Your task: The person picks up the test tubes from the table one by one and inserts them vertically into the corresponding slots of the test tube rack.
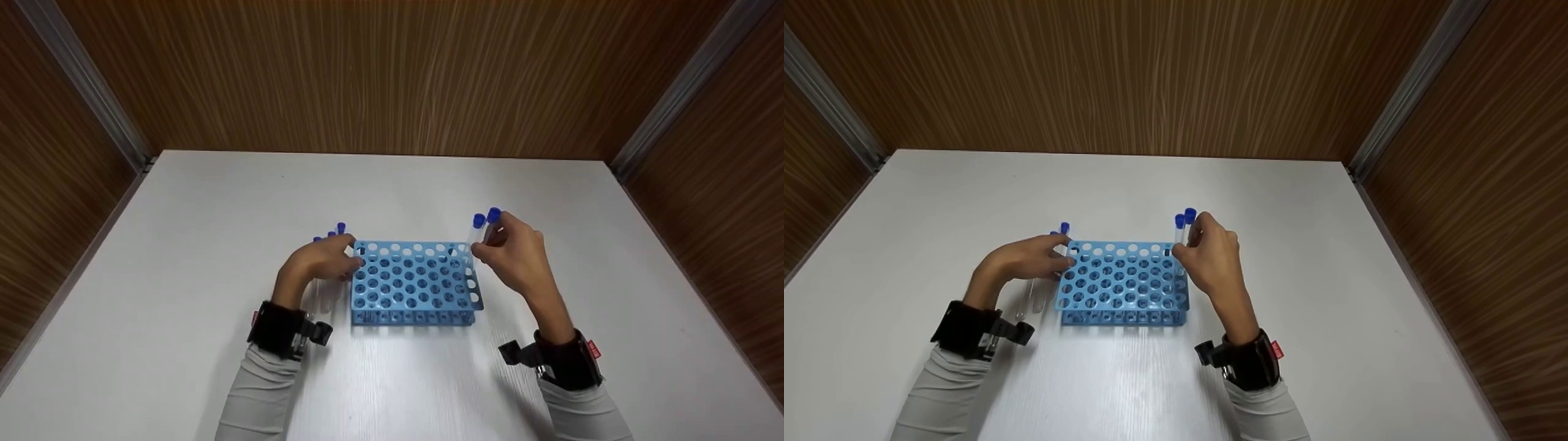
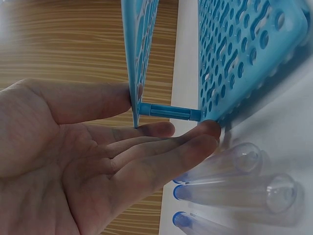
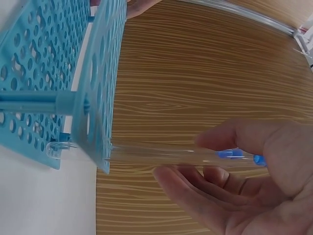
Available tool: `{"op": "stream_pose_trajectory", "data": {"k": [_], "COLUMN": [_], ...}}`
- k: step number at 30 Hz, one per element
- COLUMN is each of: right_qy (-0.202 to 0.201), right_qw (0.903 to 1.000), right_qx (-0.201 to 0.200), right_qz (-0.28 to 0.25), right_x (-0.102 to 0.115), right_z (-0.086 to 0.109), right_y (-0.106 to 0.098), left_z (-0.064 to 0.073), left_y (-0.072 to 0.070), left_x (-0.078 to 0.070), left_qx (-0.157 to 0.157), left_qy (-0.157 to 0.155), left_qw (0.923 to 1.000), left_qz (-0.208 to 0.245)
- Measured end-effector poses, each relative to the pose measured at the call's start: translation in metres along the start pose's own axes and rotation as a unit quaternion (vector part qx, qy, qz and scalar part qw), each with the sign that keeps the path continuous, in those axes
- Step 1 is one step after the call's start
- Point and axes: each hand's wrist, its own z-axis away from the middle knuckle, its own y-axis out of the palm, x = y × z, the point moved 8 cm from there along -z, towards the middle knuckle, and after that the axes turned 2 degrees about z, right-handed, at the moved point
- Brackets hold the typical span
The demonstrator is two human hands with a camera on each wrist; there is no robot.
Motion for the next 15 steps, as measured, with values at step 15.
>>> {"op": "stream_pose_trajectory", "data": {"k": [15], "right_qy": [0.022], "right_qw": [0.9976], "right_qx": [0.063], "right_qz": [0.018], "right_x": [-0.0030], "right_z": [0.0015], "right_y": [0.0088], "left_z": [-0.0004], "left_y": [-0.0002], "left_x": [-0.0001], "left_qx": [-0.004], "left_qy": [0.006], "left_qw": [1.0000], "left_qz": [-0.006]}}
